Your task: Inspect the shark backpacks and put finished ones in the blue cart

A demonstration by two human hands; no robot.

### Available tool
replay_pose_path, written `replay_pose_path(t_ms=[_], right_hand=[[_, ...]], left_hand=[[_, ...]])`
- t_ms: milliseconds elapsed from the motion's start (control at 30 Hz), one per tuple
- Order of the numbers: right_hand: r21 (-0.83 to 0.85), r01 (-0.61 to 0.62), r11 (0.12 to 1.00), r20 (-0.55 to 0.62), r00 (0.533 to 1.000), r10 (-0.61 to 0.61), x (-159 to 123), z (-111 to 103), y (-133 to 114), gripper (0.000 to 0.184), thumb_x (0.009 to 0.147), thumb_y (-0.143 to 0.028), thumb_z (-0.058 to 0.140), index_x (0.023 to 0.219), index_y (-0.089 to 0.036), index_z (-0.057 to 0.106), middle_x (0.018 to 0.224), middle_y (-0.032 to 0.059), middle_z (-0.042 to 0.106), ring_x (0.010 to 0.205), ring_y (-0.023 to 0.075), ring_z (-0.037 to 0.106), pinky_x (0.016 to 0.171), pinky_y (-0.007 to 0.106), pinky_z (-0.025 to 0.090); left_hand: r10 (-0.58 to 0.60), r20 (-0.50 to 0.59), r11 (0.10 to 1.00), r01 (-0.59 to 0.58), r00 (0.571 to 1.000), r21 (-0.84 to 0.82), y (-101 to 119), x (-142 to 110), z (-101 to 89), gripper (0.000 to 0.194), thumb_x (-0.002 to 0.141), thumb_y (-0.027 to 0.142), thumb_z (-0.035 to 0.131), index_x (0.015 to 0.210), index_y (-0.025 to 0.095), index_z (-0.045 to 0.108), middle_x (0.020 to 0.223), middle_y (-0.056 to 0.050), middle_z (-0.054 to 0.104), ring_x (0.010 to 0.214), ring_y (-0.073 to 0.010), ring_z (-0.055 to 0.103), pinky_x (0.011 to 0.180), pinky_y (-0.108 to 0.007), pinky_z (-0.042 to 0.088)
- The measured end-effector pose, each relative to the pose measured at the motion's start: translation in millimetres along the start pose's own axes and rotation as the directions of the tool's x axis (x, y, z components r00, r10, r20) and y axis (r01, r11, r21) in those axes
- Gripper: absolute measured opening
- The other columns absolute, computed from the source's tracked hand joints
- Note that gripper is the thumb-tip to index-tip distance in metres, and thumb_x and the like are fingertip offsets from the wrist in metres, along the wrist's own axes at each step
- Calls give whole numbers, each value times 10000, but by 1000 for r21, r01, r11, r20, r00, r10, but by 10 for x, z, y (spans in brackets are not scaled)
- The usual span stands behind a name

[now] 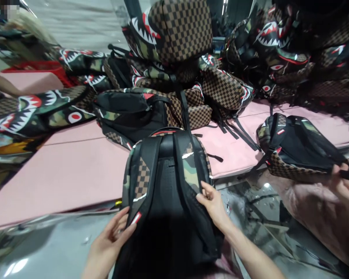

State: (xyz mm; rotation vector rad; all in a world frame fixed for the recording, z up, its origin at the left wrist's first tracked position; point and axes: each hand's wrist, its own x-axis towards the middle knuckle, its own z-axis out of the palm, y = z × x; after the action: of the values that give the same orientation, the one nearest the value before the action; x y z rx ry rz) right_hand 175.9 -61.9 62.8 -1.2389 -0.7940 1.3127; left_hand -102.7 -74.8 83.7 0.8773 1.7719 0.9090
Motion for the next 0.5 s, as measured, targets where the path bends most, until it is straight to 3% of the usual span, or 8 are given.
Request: replay_pose_path(t_ms=[67, 167, 233, 300, 400, 500], right_hand=[[183, 45, 982, -67, 997, -33, 266, -32, -290, 513, 636, -326, 739, 1120, -209, 618, 970, 18, 676, 880, 178, 622, 823, 305, 485], [431, 22, 902, 6, 1000, -28, 748, -72, -641, 549, 617, -273, 754, 1141, -231, 593, 921, -2, 684, 763, 139, 630, 687, 238, 513], [522, -87, 848, 109, 993, 34, 1021, -95, -691, 539, 620, -221, 747, 1134, -228, 582, 739, -33, 666, 554, 88, 575, 501, 176, 474], [575, -190, 796, 214, 974, 79, 1209, -126, -613, 495, 635, -206, 735, 1104, -215, 580, 595, -68, 588, 387, 40, 422, 362, 132, 364], [612, -282, 739, 347, 935, 70, 1346, -192, -457, 435, 653, -224, 724, 1058, -207, 567, 565, -89, 510, 333, 7, 223, 305, 111, 253], [591, -364, 720, 449, 890, 81, 1373, -260, -413, 318, 673, -235, 707, 951, -194, 558, 539, -98, 438, 347, 7, 156, 305, 103, 218]], left_hand=[[218, -38, 964, -209, 975, 164, 254, 209, 30, 577, 553, 487, 698, 1049, 212, 594, 1130, -73, 597, 1038, -279, 561, 908, -388, 453], [510, -18, 834, -489, 860, 257, 842, 573, 224, 481, 688, 506, 571, 1065, 207, 589, 1158, -64, 585, 1030, -250, 560, 952, -392, 419], [624, 16, 751, -605, 781, 264, 1270, 815, 479, 419, 764, 460, 498, 1079, 201, 592, 1112, -53, 614, 1020, -230, 566, 961, -375, 410], [722, 68, 659, -715, 688, 234, 1658, 1044, 813, 374, 797, 406, 480, 1093, 209, 597, 1132, -46, 613, 1070, -221, 544, 1001, -355, 368], [823, 298, 471, -874, 484, 119, 2120, 1361, 1360, 362, 774, 358, 551, 1108, 229, 605, 1290, -51, 522, 1234, -231, 417, 1074, -351, 257], [731, 619, 335, -941, 287, 42, 2419, 1620, 1824, 338, 696, 382, 642, 998, 233, 665, 1295, -50, 524, 1272, -270, 357, 1079, -403, 222]])
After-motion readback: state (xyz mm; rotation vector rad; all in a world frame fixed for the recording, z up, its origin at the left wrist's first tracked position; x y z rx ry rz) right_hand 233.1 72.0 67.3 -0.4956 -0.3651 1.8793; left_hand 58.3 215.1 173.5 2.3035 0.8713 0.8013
